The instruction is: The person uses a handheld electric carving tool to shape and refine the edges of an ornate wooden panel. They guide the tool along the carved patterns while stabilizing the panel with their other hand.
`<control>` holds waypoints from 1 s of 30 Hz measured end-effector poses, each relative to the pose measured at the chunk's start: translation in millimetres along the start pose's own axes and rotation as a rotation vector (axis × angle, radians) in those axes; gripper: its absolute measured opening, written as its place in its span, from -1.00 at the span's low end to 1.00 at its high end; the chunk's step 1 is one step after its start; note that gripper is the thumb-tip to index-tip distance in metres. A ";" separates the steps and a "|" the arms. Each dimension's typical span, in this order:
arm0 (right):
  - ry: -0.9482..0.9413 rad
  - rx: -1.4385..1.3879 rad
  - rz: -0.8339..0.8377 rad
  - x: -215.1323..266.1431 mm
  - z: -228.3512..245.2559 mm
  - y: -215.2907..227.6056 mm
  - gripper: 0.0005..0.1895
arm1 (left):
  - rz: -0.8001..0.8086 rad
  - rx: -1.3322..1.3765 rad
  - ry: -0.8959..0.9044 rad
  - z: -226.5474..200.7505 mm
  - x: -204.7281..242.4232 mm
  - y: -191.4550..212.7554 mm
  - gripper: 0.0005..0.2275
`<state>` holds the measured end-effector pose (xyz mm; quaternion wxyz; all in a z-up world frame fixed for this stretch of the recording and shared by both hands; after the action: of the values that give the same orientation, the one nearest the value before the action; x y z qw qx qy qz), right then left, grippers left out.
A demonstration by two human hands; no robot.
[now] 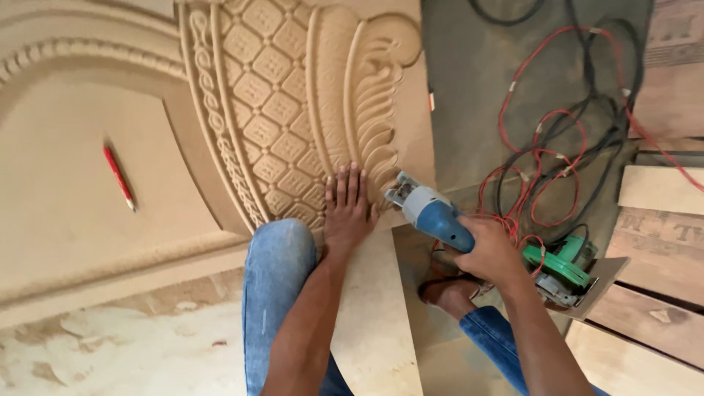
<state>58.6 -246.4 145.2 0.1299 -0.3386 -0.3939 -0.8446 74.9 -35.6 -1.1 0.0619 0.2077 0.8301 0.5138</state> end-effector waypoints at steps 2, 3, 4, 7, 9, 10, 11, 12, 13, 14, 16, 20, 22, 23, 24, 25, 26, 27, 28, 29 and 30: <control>0.017 0.018 -0.015 0.6 0.7 1.2 -0.62 | -0.020 -0.005 -0.008 -0.2 -0.9 1.4 -0.27; 0.033 0.034 -0.029 2.3 0.9 2.6 -0.64 | -0.027 -0.001 -0.014 -2.3 -0.7 0.8 -0.26; 0.050 0.050 -0.044 2.9 0.8 3.7 -0.65 | -0.025 -0.028 -0.025 -3.2 -2.0 -1.0 -0.27; 0.042 0.118 -0.070 3.8 -3.0 2.1 -0.69 | -0.013 -0.061 -0.034 -4.5 4.5 -1.9 -0.29; 0.031 0.118 -0.085 5.7 -4.7 1.3 -0.64 | -0.015 -0.024 -0.027 -3.2 1.9 -0.9 -0.29; 0.029 0.118 -0.094 4.9 -6.2 3.7 -0.62 | -0.027 -0.045 -0.033 -3.4 -4.0 -0.6 -0.30; 0.035 0.104 -0.095 5.6 -6.4 2.8 -0.62 | -0.032 -0.070 -0.028 -1.7 -4.0 1.0 -0.32; 0.042 0.090 -0.096 5.5 -6.8 1.8 -0.63 | -0.036 -0.096 -0.023 -0.1 -4.5 2.0 -0.34; 0.048 0.077 -0.095 5.3 -7.7 1.1 -0.64 | -0.015 -0.101 -0.021 0.7 -4.6 0.7 -0.33; 0.068 0.092 -0.098 4.1 -6.8 0.1 -0.63 | 0.007 -0.105 -0.019 1.9 -5.1 -0.7 -0.33; 0.102 0.127 -0.113 3.4 -5.9 1.8 -0.63 | 0.039 -0.109 -0.016 0.1 -9.1 -4.9 -0.32; 0.103 0.055 -0.117 0.9 -3.5 3.8 -0.63 | 0.040 -0.087 -0.002 1.1 -8.5 -1.9 -0.31; 0.042 0.010 -0.068 1.7 -8.1 1.4 -0.61 | 0.029 -0.089 -0.001 1.9 -11.6 -2.5 -0.30; 0.043 0.032 -0.061 2.7 -8.3 0.3 -0.61 | 0.032 -0.106 0.004 1.7 -9.8 -4.1 -0.30; 0.045 0.054 -0.055 3.4 -8.8 -0.5 -0.62 | 0.034 -0.122 0.008 1.8 -8.0 -6.0 -0.30; 0.051 0.076 -0.048 2.2 -8.6 -1.3 -0.62 | 0.038 -0.103 0.012 2.9 -6.9 -7.5 -0.29; 0.048 0.075 -0.058 3.2 -8.7 -1.0 -0.62 | 0.042 -0.085 0.015 3.4 -5.8 -8.5 -0.28; 0.048 0.073 -0.073 3.2 -7.8 -0.5 -0.61 | 0.042 -0.070 0.015 5.2 -8.1 -9.0 -0.28; 0.048 0.070 -0.088 2.6 -7.0 0.6 -0.61 | 0.035 -0.072 0.012 6.1 -10.8 -9.0 -0.27; 0.052 0.072 -0.084 3.4 -6.6 0.7 -0.60 | 0.034 -0.071 0.012 5.6 -9.9 -9.2 -0.27; 0.057 0.075 -0.080 4.0 -6.3 1.3 -0.58 | 0.033 -0.071 0.012 4.6 -8.9 -9.5 -0.27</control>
<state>53.3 -251.7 145.8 0.1199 -0.2933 -0.4346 -0.8431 81.7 -39.1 -12.5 0.0559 0.2159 0.8081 0.5452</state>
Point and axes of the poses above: each hand's wrist, its own x-axis away from the middle knuckle, its own y-axis out of the back of the hand, z = x × y, the point moved 8 cm from there along -x, towards the middle knuckle, and after that the axes turned 1 degree about z, right-handed, at the moved point
